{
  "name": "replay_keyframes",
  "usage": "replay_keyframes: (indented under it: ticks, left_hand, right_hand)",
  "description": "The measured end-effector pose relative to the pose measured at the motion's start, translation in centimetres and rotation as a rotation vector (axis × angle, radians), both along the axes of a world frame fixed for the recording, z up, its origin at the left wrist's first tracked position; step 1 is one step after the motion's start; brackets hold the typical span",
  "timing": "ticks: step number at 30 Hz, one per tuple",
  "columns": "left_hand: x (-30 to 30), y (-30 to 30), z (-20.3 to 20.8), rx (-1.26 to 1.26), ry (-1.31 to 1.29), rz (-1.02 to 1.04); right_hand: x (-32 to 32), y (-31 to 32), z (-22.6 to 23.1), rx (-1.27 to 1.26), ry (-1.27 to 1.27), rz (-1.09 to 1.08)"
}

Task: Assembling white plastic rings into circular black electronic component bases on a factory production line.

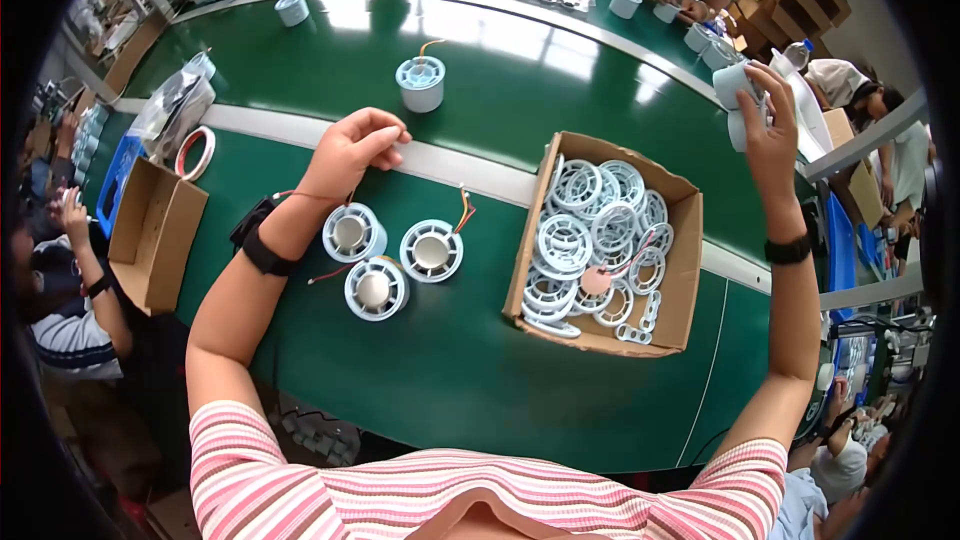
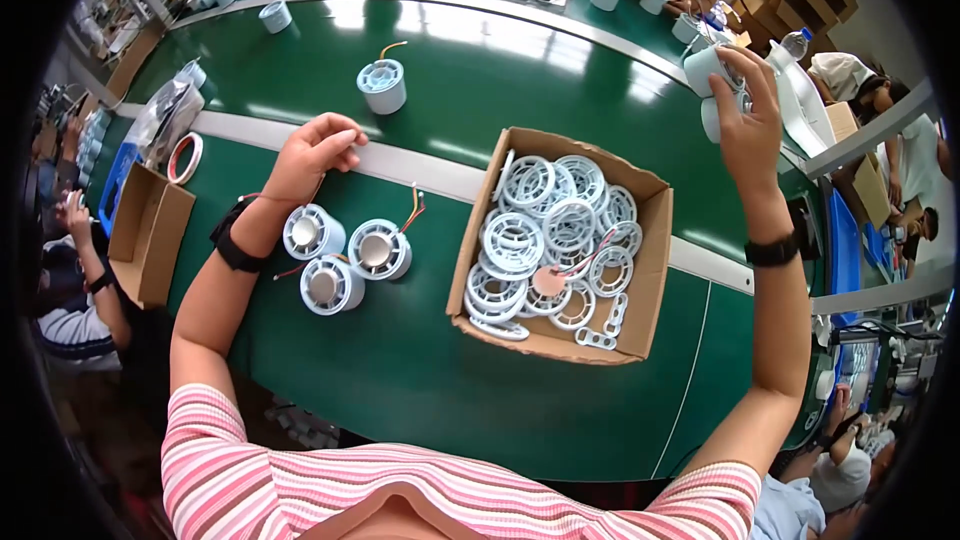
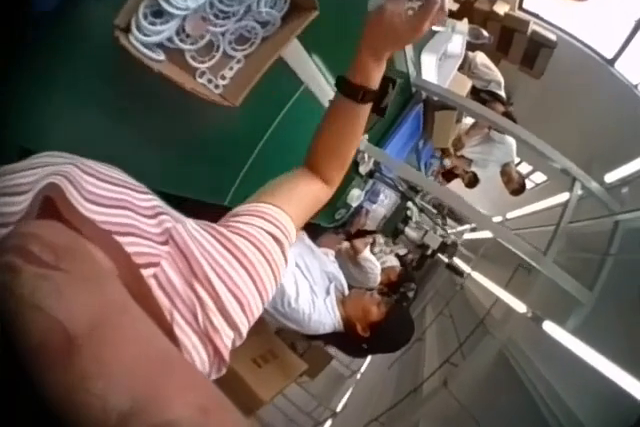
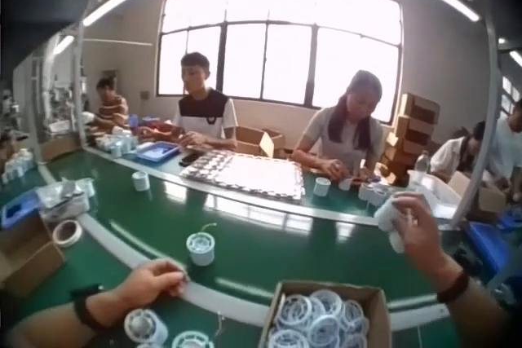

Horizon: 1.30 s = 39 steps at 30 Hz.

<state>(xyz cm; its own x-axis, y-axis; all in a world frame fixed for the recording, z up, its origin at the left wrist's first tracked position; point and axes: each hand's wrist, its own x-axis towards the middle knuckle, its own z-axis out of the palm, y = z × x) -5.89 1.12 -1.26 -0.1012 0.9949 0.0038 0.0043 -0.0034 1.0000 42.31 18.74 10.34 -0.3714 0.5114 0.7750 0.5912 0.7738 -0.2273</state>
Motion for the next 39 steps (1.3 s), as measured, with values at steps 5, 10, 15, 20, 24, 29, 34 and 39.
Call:
replay_keyframes:
  ticks: [5,10,15,20,24,29,34,39]
  left_hand:
    - [-0.9,0.3,-0.8,0.015,0.039,-0.051]
    - [-1.4,0.5,-0.3,0.024,-0.136,-0.135]
    - [-3.2,0.6,0.8,0.108,-0.103,-0.016]
    - [-3.8,0.0,2.3,0.267,-0.076,0.096]
    - [-2.8,-2.2,6.4,0.53,0.151,0.165]
    - [5.3,-9.6,11.8,0.665,0.576,-0.11]
    - [12.1,-16.4,8.2,0.726,1.414,-0.502]
    - [12.8,-15.6,6.1,0.758,1.55,-0.544]
  right_hand:
    - [-9.0,-16.8,2.7,-0.069,-0.135,0.46]
    - [-13.9,-28.4,-1.6,-0.306,-0.434,0.797]
    - [-17.2,-29.6,-7.7,-0.132,-0.523,0.723]
    - [-19.4,-28.9,-9.8,0.155,-0.38,0.45]
    - [-17.2,-29.7,-6.2,0.037,-0.25,0.368]
    - [-10.2,-19.9,-4.0,0.112,-0.363,-0.044]
    - [-8.3,-15.3,-5.9,0.046,-0.456,-0.053]
    - [-8.1,-15.4,-5.5,-0.05,-0.44,-0.09]
